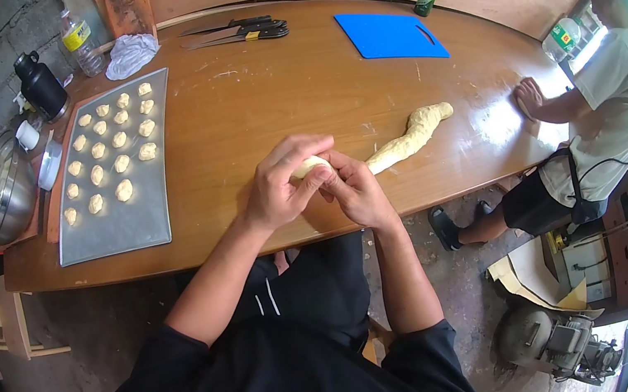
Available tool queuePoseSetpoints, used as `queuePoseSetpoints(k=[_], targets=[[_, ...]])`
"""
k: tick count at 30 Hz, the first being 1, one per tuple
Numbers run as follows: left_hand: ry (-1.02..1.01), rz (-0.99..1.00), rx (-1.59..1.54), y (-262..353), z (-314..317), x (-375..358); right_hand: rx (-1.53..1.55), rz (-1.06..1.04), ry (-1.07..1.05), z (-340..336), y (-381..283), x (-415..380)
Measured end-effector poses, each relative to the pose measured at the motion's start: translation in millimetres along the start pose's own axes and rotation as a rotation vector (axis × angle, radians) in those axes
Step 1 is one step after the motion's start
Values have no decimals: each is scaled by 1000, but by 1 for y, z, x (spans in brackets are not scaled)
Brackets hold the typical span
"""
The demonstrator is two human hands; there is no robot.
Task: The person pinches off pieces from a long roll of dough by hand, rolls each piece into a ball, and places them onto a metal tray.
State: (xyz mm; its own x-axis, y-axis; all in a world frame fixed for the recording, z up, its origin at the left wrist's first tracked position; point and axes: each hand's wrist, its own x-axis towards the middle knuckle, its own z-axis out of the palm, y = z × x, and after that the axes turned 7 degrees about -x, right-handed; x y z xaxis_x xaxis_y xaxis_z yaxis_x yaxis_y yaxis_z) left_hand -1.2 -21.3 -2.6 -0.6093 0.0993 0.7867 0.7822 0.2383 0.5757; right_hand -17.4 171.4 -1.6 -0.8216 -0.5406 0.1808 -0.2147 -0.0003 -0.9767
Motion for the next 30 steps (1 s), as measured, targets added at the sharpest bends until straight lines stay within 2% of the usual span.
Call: queuePoseSetpoints(k=[2, 5, 7, 8, 9, 11, 15, 17, 18, 19, 21, 22, 23, 24, 26, 27, 29, 30], targets=[[-81, 1, -96, -9, 3, -5, 21, -22, -20, -3, 4, -3], [-35, 25, 70, 5, 7, 7, 67, -54, -9, 0, 5, -5], [71, 151, 56, 20, 11, 21, 125, -6, 47, 2, 4, -5], [72, 151, 55, 16, 13, 20, 84, -1, 251, 14, 4, -7], [57, 163, 69, 12, 14, 18, 86, 1, 250, 8, 7, -8], [41, 174, 89, 7, 10, 14, 147, 96, 17, -6, 13, -7], [-29, 55, 222, 8, -6, 12, 328, 83, -64, -3, 8, -4], [-49, -1, 304, 5, -11, 12, -146, -71, 10, 12, -17, -7], [-17, -60, 261, 3, -13, 13, -644, 18, -4, 14, -38, -9], [15, -118, 216, 2, -14, 12, -640, 18, -5, 18, -31, -7], [-1, -168, 254, 3, -17, 10, -749, -280, 251, 28, -15, -1], [-5, -247, 179, 6, -18, 10, -821, -114, 165, 25, -25, -4], [-4, -327, 105, 9, -19, 10, -822, -115, 162, 23, -22, -3], [0, -329, 107, 12, -18, 9, -777, -140, 151, 22, -17, -2], [8, -150, 60, 17, -15, 6, -671, -151, 146, 20, -14, -3], [11, -153, 63, 15, -18, 3, -670, -151, 141, 20, -18, -4], [-107, -197, 151, 9, -23, -3, -672, -58, 89, 21, -25, -4], [-103, -196, 152, 8, -21, -2, -698, -87, 118, 22, -23, -4]])
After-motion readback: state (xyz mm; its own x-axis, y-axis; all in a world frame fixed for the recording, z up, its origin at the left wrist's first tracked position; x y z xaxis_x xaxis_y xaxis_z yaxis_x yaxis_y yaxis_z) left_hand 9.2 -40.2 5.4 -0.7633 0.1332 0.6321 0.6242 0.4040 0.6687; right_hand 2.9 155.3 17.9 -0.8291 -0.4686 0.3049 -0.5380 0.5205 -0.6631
